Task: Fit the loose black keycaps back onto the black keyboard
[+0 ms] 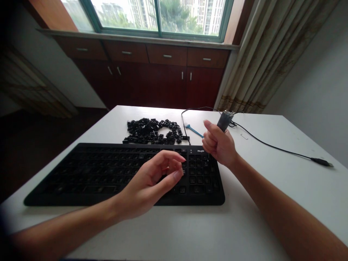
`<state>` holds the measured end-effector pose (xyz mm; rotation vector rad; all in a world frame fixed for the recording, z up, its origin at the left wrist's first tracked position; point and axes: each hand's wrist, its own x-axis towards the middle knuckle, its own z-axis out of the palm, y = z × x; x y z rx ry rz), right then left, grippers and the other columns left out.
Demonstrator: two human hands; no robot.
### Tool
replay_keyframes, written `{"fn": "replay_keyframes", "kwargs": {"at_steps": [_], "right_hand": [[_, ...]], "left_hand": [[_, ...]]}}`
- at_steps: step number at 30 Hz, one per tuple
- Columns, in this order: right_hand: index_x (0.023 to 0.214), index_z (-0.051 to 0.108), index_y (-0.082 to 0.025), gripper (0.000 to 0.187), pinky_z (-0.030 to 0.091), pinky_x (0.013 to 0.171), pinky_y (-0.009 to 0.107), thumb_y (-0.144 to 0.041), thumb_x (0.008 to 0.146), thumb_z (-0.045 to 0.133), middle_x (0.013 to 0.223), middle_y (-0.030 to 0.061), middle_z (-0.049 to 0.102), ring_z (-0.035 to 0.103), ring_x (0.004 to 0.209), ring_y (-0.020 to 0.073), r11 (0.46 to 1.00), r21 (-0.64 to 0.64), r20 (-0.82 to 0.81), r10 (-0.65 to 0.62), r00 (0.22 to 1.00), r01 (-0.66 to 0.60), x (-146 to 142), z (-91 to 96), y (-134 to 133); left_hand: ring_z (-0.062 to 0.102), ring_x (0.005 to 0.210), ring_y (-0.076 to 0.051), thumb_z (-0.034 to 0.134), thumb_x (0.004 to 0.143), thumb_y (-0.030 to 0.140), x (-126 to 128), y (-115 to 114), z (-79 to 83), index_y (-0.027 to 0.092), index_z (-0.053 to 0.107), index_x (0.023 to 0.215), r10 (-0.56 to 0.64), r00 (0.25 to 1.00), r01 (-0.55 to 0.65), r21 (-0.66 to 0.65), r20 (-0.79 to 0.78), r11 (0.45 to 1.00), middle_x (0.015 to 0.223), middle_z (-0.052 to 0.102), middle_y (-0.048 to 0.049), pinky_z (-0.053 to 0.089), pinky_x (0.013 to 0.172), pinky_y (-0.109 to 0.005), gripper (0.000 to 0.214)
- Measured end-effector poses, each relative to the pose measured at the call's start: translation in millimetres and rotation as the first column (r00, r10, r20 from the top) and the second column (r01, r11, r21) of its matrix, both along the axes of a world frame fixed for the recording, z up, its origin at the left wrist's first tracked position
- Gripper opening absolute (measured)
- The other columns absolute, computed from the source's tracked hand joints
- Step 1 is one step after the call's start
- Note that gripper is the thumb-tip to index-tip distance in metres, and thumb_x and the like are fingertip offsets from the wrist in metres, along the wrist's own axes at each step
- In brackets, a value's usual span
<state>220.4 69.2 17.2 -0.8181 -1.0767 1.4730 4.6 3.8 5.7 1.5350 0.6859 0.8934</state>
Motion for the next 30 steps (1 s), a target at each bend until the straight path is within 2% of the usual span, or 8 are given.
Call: {"fn": "replay_keyframes", "kwargs": {"at_steps": [4, 9, 16, 24, 30], "right_hand": [[0.047, 0.027, -0.022, 0.064, 0.01, 0.035, 0.024, -0.048, 0.086, 0.07, 0.039, -0.0093, 0.023, 0.018, 0.033, 0.0047, 0.999, 0.014, 0.03, 0.043, 0.999, -0.043, -4, -1.5, 6], [0.047, 0.026, -0.023, 0.063, 0.008, 0.034, 0.025, -0.045, 0.087, 0.069, 0.039, -0.0092, 0.022, 0.017, 0.033, 0.0054, 1.0, 0.007, 0.018, -0.018, 1.0, 0.018, -5, 0.1, 3], [0.047, 0.031, -0.021, 0.059, 0.014, 0.036, 0.025, -0.042, 0.087, 0.069, 0.04, -0.0091, 0.024, 0.019, 0.035, 0.0055, 0.989, 0.063, 0.001, 0.131, 0.991, -0.131, -1, 0.9, -9], [0.048, 0.026, -0.02, 0.058, 0.012, 0.034, 0.025, -0.037, 0.092, 0.059, 0.04, -0.0079, 0.021, 0.017, 0.034, 0.0069, 1.0, -0.022, -0.186, -0.004, 0.983, 0.0, 11, -7.8, -4], [0.049, 0.032, -0.021, 0.054, 0.011, 0.035, 0.024, -0.033, 0.093, 0.061, 0.04, -0.0084, 0.026, 0.02, 0.034, 0.0059, 0.999, 0.039, 0.0, 0.017, 1.0, -0.017, 0, -4.0, 1]], "left_hand": [[0.052, 0.081, -0.012, 0.057, 0.099, 0.029, 0, 1, -0.1, 0.022, 0.056, 0.12, -0.004, 1.0, 0.004, 0.005, 0.006, 1.0, 0.091, 0.057, -0.0011, 0.045, 0.072, -0.026, 0.021], [0.05, 0.08, -0.012, 0.056, 0.1, 0.029, 0, 1, -0.1, 0.022, 0.056, 0.119, -0.006, 1.0, 0.006, -0.005, 0.004, 1.0, 0.09, 0.056, -0.0008, 0.044, 0.072, -0.025, 0.021], [0.05, 0.08, -0.011, 0.056, 0.1, 0.028, -1, 0, -1.1, 0.024, 0.056, 0.12, -0.011, 1.0, 0.011, 0.0, -0.003, 1.0, 0.091, 0.057, 0.0001, 0.043, 0.071, -0.024, 0.02], [0.05, 0.078, -0.011, 0.056, 0.1, 0.027, -1, 0, -0.2, 0.022, 0.056, 0.118, -0.005, 1.0, 0.005, 0.017, -0.011, 1.0, 0.089, 0.057, -0.0001, 0.044, 0.071, -0.025, 0.019], [0.051, 0.079, -0.011, 0.056, 0.1, 0.028, -1, -1, 0.2, 0.023, 0.057, 0.118, -0.009, 1.0, 0.009, 0.009, -0.026, 1.0, 0.091, 0.058, -0.0004, 0.044, 0.072, -0.025, 0.019]]}}
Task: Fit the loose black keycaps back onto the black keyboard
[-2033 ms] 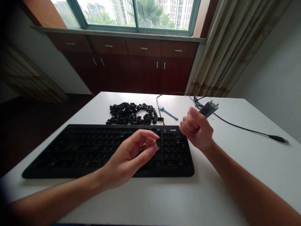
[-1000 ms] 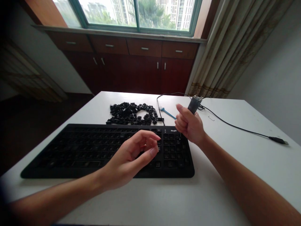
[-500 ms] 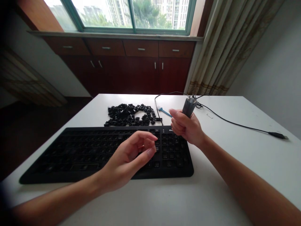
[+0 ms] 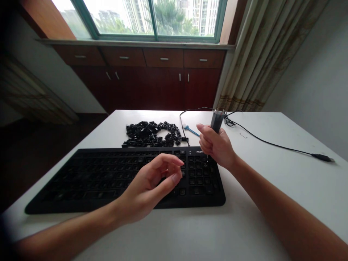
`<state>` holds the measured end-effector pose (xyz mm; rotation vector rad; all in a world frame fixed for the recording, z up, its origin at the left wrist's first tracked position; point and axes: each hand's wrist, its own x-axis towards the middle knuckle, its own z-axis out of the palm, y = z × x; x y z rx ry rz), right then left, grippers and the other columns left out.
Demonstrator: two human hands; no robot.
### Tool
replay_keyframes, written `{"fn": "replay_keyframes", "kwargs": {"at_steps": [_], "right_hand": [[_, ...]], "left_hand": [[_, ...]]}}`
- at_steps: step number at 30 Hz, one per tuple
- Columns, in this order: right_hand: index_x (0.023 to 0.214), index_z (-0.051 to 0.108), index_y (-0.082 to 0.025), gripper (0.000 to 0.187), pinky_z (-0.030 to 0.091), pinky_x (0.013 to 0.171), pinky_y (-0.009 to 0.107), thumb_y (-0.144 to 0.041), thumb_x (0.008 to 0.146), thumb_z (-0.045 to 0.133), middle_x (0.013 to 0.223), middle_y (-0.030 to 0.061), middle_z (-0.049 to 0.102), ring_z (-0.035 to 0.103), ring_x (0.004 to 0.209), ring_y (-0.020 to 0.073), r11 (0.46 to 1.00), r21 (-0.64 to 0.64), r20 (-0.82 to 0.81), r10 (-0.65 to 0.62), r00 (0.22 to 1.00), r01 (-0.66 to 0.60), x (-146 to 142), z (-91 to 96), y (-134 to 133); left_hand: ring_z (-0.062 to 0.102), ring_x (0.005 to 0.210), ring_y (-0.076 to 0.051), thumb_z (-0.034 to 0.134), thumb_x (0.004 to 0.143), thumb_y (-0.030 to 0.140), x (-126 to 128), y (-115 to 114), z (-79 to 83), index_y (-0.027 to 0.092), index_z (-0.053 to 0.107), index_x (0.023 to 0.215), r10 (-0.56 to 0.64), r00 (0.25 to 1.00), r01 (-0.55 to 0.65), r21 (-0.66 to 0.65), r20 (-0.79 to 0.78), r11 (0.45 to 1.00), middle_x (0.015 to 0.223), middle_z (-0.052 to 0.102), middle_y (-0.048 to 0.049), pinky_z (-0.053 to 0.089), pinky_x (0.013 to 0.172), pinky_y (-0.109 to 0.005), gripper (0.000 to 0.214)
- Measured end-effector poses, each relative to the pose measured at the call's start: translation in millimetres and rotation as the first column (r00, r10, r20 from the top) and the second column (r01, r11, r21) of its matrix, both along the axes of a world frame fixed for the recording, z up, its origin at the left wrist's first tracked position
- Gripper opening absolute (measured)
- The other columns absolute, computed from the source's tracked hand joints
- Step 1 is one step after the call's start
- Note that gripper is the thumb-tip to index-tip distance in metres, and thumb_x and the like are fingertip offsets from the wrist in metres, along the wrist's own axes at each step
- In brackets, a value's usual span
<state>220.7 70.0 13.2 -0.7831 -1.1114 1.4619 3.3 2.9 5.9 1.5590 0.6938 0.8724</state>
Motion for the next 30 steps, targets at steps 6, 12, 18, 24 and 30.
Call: {"fn": "replay_keyframes", "kwargs": {"at_steps": [6, 12, 18, 24, 30], "right_hand": [[0.05, 0.028, -0.022, 0.056, 0.011, 0.034, 0.023, -0.037, 0.093, 0.061, 0.04, -0.0091, 0.025, 0.019, 0.034, 0.0054, 0.995, -0.061, 0.007, 0.081, 0.997, -0.081, 2, -3.0, 7], [0.052, 0.037, -0.021, 0.051, 0.013, 0.034, 0.023, -0.036, 0.091, 0.066, 0.042, -0.009, 0.031, 0.023, 0.034, 0.0048, 0.998, -0.055, 0.054, 0.011, 0.998, -0.008, -6, -7.2, 0], [0.05, 0.03, -0.023, 0.053, 0.01, 0.034, 0.023, -0.03, 0.089, 0.066, 0.039, -0.01, 0.026, 0.018, 0.033, 0.0045, 0.991, -0.128, 0.04, -0.043, 0.998, 0.047, -16, -1.7, 2], [0.05, 0.019, -0.023, 0.056, 0.011, 0.034, 0.023, -0.031, 0.091, 0.057, 0.039, -0.0097, 0.018, 0.015, 0.033, 0.0054, 0.991, -0.124, -0.069, -0.066, 0.995, 0.057, -8, -4.2, 1], [0.049, 0.026, -0.023, 0.055, 0.011, 0.035, 0.024, -0.032, 0.088, 0.063, 0.038, -0.0099, 0.022, 0.017, 0.032, 0.0053, 0.996, -0.071, -0.05, -0.063, 0.997, 0.059, -9, -7.2, -1]], "left_hand": [[0.05, 0.078, -0.011, 0.056, 0.1, 0.027, 0, 0, -2.0, 0.022, 0.057, 0.116, 0.005, 1.0, -0.005, -0.006, 0.016, 1.0, 0.089, 0.057, 0.0, 0.043, 0.071, -0.024, 0.017], [0.049, 0.079, -0.011, 0.056, 0.1, 0.027, 1, 1, -3.1, 0.023, 0.057, 0.117, 0.001, 1.0, -0.001, -0.019, 0.015, 1.0, 0.089, 0.057, 0.0006, 0.042, 0.073, -0.024, 0.017], [0.049, 0.078, -0.01, 0.055, 0.1, 0.026, 1, 2, -2.3, 0.024, 0.057, 0.116, -0.004, 1.0, 0.004, -0.024, 0.018, 1.0, 0.089, 0.056, 0.0013, 0.042, 0.072, -0.023, 0.015], [0.05, 0.079, -0.01, 0.055, 0.101, 0.027, 0, 1, -2.6, 0.023, 0.056, 0.116, -0.005, 1.0, 0.005, -0.02, 0.017, 1.0, 0.09, 0.057, 0.0006, 0.042, 0.073, -0.024, 0.016], [0.049, 0.079, -0.01, 0.056, 0.1, 0.026, 0, 1, -2.5, 0.023, 0.057, 0.116, 0.002, 1.0, -0.001, -0.018, 0.018, 1.0, 0.089, 0.057, 0.0004, 0.043, 0.073, -0.024, 0.016]]}}
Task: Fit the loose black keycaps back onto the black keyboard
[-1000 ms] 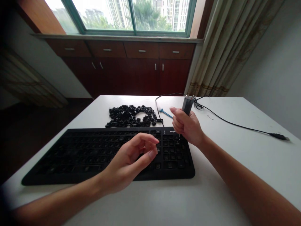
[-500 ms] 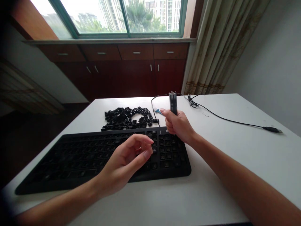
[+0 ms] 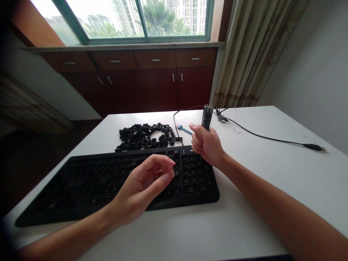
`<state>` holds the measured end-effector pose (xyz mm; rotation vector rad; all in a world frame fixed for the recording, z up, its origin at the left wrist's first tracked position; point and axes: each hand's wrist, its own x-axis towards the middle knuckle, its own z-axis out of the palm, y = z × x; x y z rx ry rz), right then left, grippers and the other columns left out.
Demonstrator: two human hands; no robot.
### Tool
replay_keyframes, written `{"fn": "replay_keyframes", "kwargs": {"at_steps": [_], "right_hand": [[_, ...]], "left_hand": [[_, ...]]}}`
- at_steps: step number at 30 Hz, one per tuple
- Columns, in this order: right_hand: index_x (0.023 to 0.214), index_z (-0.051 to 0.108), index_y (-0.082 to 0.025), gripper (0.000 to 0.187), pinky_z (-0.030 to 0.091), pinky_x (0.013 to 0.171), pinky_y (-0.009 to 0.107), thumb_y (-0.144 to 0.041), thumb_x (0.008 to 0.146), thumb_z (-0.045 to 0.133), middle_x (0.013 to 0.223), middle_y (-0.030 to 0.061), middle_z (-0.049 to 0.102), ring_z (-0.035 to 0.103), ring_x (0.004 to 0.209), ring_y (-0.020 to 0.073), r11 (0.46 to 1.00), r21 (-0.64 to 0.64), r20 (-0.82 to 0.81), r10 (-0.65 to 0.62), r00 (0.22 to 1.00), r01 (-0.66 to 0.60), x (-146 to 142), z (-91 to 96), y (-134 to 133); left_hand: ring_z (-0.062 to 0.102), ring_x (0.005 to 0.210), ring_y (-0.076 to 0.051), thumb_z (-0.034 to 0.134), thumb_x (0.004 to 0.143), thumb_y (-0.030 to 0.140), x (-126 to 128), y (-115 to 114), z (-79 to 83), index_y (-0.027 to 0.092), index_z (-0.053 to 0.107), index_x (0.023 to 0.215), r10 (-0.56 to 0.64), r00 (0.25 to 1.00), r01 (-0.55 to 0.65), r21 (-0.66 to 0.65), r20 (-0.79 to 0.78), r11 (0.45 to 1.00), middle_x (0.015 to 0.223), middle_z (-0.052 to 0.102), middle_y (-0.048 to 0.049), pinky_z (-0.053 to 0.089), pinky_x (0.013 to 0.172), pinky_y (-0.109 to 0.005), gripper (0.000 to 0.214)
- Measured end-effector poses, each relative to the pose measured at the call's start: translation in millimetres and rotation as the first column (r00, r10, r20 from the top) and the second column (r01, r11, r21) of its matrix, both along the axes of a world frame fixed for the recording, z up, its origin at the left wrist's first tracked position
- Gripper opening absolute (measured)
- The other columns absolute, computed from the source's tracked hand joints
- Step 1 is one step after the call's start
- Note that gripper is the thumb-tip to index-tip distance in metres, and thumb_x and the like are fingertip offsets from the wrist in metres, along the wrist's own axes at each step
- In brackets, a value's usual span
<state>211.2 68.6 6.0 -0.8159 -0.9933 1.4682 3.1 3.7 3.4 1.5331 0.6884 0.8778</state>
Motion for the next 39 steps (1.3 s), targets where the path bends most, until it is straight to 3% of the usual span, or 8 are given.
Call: {"fn": "replay_keyframes", "kwargs": {"at_steps": [4, 9, 18, 22, 26, 36, 39], "right_hand": [[0.05, 0.041, -0.021, 0.046, 0.014, 0.036, 0.025, -0.03, 0.084, 0.071, 0.039, -0.0081, 0.034, 0.025, 0.034, 0.0054, 1.0, 0.026, 0.075, -0.003, 0.997, 0.001, -2, -1.1, -3], [0.05, 0.028, -0.024, 0.054, 0.014, 0.035, 0.026, -0.032, 0.089, 0.065, 0.04, -0.0101, 0.023, 0.02, 0.033, 0.0052, 0.984, 0.01, 0.081, -0.176, 0.981, 0.176, -3, 0.0, -5], [0.05, 0.034, -0.023, 0.051, 0.02, 0.038, 0.028, -0.029, 0.089, 0.066, 0.044, -0.0082, 0.026, 0.024, 0.037, 0.0069, 0.924, 0.069, 0.037, -0.379, 0.925, 0.376, -7, 0.9, -24], [0.051, 0.034, -0.022, 0.05, 0.018, 0.038, 0.027, -0.027, 0.088, 0.066, 0.042, -0.0085, 0.026, 0.023, 0.037, 0.0066, 0.981, 0.019, 0.07, -0.195, 0.978, 0.195, -5, 4.0, -17], [0.049, 0.029, -0.023, 0.052, 0.014, 0.036, 0.026, -0.027, 0.086, 0.065, 0.039, -0.0087, 0.024, 0.02, 0.034, 0.0061, 0.996, -0.049, 0.085, -0.074, 0.994, 0.078, 1, 3.9, -6], [0.051, 0.03, -0.024, 0.047, 0.013, 0.031, 0.024, -0.025, 0.081, 0.067, 0.041, -0.0106, 0.024, 0.018, 0.034, 0.0046, 0.984, -0.111, 0.169, -0.117, 0.979, 0.137, -5, 4.0, 3], [0.051, 0.033, -0.023, 0.047, 0.014, 0.031, 0.023, -0.026, 0.081, 0.068, 0.041, -0.0101, 0.027, 0.02, 0.034, 0.0042, 0.99, -0.108, 0.184, -0.065, 0.981, 0.086, -7, 4.6, 5]], "left_hand": [[0.049, 0.079, -0.011, 0.056, 0.1, 0.026, 1, 1, 0.3, 0.022, 0.057, 0.116, 0.011, 1.0, -0.011, -0.002, 0.0, 1.0, 0.09, 0.058, -0.0003, 0.043, 0.072, -0.024, 0.017], [0.049, 0.077, -0.011, 0.055, 0.1, 0.026, 0, -1, 0.6, 0.021, 0.057, 0.116, 0.0, 1.0, 0.0, 0.023, -0.015, 1.0, 0.087, 0.058, -0.0005, 0.043, 0.071, -0.024, 0.017], [0.05, 0.077, -0.012, 0.055, 0.099, 0.027, 0, -3, 3.9, 0.019, 0.056, 0.115, -0.007, 0.999, 0.009, 0.042, -0.047, 0.999, 0.087, 0.057, -0.0013, 0.044, 0.071, -0.025, 0.018], [0.049, 0.076, -0.012, 0.056, 0.098, 0.027, 1, -2, 3.8, 0.018, 0.057, 0.114, 0.004, 0.999, -0.002, 0.047, -0.054, 0.999, 0.086, 0.056, -0.0013, 0.044, 0.07, -0.025, 0.018], [0.05, 0.076, -0.013, 0.056, 0.098, 0.028, 1, -2, 3.5, 0.018, 0.058, 0.114, 0.009, 0.998, -0.007, 0.047, -0.056, 0.999, 0.085, 0.056, -0.0014, 0.045, 0.07, -0.026, 0.019], [0.05, 0.078, -0.012, 0.054, 0.1, 0.027, 2, -2, 4.0, 0.019, 0.056, 0.115, -0.008, 0.999, 0.009, 0.049, -0.032, 0.999, 0.089, 0.058, -0.0017, 0.043, 0.071, -0.026, 0.017], [0.049, 0.076, -0.012, 0.055, 0.1, 0.028, 2, -1, 2.8, 0.019, 0.057, 0.114, -0.01, 0.999, 0.011, 0.047, -0.036, 0.999, 0.088, 0.058, -0.0014, 0.043, 0.07, -0.025, 0.017]]}}
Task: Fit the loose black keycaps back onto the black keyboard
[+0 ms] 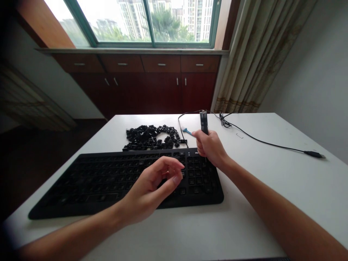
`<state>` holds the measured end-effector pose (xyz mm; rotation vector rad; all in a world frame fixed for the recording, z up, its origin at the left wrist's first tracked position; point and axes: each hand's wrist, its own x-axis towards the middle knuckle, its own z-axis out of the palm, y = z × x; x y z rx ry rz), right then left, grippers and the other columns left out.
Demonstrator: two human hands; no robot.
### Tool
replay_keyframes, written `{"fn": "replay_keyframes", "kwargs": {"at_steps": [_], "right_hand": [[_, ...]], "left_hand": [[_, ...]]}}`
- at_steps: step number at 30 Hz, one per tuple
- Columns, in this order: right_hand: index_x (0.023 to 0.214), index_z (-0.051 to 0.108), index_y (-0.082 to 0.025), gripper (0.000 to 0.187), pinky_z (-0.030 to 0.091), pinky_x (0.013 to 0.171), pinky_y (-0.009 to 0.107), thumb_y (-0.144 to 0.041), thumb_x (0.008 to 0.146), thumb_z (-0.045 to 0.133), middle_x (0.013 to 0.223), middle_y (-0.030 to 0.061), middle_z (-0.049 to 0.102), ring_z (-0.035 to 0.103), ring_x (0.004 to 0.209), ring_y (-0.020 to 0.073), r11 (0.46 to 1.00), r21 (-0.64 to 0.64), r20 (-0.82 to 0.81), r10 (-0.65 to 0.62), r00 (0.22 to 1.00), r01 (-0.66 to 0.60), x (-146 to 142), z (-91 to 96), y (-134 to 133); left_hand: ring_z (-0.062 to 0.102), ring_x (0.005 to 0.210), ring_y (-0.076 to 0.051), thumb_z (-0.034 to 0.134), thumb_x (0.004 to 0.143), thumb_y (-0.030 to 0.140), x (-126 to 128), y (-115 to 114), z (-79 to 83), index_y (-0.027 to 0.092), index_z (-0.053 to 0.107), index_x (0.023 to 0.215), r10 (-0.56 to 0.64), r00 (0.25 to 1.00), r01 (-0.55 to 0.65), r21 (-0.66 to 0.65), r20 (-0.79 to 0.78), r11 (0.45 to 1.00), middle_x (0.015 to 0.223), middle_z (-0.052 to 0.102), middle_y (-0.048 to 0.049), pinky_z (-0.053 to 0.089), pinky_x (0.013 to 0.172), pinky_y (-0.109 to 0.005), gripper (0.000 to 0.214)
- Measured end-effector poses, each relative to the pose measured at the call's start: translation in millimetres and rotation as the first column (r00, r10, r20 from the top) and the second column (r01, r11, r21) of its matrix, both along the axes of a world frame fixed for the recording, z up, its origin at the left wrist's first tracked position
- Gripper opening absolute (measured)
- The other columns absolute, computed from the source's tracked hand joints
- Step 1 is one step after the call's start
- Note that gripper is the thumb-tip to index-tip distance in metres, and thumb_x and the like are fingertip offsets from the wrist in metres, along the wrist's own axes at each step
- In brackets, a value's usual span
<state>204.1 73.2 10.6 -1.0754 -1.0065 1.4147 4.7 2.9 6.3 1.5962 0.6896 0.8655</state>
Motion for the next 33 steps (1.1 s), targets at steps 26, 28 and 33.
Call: {"fn": "replay_keyframes", "kwargs": {"at_steps": [26, 28, 33], "right_hand": [[0.048, 0.028, -0.022, 0.051, 0.015, 0.035, 0.023, -0.026, 0.084, 0.064, 0.036, -0.0089, 0.028, 0.02, 0.033, 0.0057, 0.964, 0.128, -0.2, 0.254, 0.946, -0.232, 18, -2.4, -1], [0.048, 0.026, -0.021, 0.052, 0.017, 0.035, 0.023, -0.027, 0.083, 0.064, 0.036, -0.0088, 0.027, 0.02, 0.033, 0.0057, 0.961, 0.137, -0.206, 0.266, 0.942, -0.242, 19, -2.2, -3], [0.047, 0.026, -0.022, 0.05, 0.018, 0.036, 0.022, -0.028, 0.08, 0.063, 0.037, -0.0086, 0.026, 0.02, 0.033, 0.0057, 0.943, 0.118, -0.186, 0.328, 0.926, -0.31, 20, -4.0, 1]], "left_hand": [[0.051, 0.079, -0.012, 0.056, 0.1, 0.03, -1, 0, -2.0, 0.02, 0.058, 0.113, -0.006, 1.0, 0.006, -0.021, -0.013, 1.0, 0.088, 0.058, -0.0017, 0.042, 0.071, -0.026, 0.017], [0.05, 0.078, -0.012, 0.056, 0.099, 0.03, -1, -1, -1.3, 0.019, 0.058, 0.112, -0.006, 1.0, 0.005, -0.025, -0.02, 1.0, 0.088, 0.058, -0.0019, 0.042, 0.071, -0.026, 0.017], [0.048, 0.076, -0.012, 0.055, 0.1, 0.03, -1, -1, -0.4, 0.019, 0.058, 0.112, -0.011, 1.0, 0.011, -0.023, -0.024, 1.0, 0.087, 0.057, -0.0011, 0.041, 0.071, -0.026, 0.017]]}}
